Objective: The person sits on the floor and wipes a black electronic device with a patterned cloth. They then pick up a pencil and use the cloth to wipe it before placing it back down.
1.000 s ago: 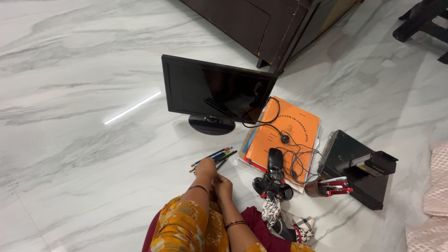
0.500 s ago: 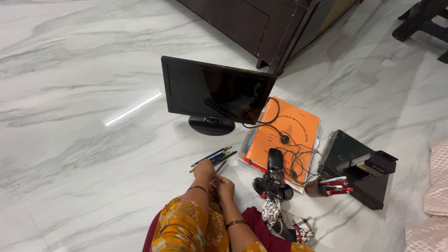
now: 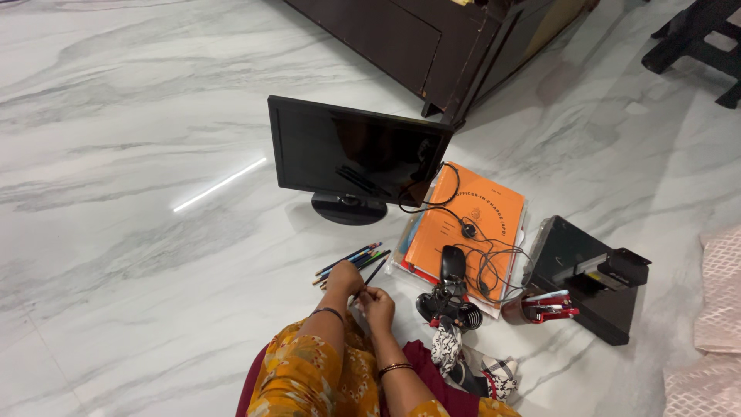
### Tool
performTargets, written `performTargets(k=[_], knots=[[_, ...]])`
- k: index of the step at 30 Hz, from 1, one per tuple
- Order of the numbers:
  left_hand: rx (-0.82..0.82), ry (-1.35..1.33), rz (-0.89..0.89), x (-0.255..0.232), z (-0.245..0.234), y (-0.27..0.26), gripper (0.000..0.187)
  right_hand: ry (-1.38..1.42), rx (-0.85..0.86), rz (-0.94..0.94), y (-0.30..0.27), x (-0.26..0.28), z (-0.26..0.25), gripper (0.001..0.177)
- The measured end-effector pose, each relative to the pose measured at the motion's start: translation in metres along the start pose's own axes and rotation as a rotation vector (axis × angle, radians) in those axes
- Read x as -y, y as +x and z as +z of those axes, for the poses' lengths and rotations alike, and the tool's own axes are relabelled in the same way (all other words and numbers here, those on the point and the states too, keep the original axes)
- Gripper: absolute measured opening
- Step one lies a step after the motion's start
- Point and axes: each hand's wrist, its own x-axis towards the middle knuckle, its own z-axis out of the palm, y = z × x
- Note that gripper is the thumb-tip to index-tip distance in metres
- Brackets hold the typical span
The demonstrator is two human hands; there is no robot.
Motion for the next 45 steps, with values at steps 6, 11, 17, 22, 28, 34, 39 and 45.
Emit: performTargets(k=[6,11,17,22,28,34,39,45], knots=[[-0.158,-0.317,0.226,-0.007,0.007,-0.005,0.005,-0.026,-0.068,-0.19,0.003,0.023,-0.013,0.012],[-0.185,-0.444,0.342,-0.017,0.01,-0.02,0.004,-0.092,-0.121,-0.288,-0.006,0.041,-0.026,0.013],[-0.199,-0.509,0.455,-0.029,0.004,-0.044,0.009,-0.202,-0.174,-0.434,-0.027,0.062,-0.041,0.012],[-0.179,-0.589,0.497,-0.04,-0.003,-0.075,0.009,-0.236,-0.198,-0.494,-0.049,0.082,-0.052,0.013],[-0.135,-0.664,0.545,-0.056,-0.006,-0.115,0.007,-0.276,-0.252,-0.496,-0.085,0.104,-0.072,0.013],[-0.151,-0.749,0.633,-0.072,0.021,-0.152,0.008,-0.334,-0.318,-0.62,-0.119,0.114,-0.106,0.012],[-0.066,-0.795,0.621,-0.084,0.04,-0.184,0.01,-0.422,-0.317,-0.681,-0.153,0.122,-0.14,0.011],[-0.089,-0.592,0.619,-0.093,0.049,-0.209,0.015,-0.408,-0.276,-0.621,-0.175,0.124,-0.164,0.011]])
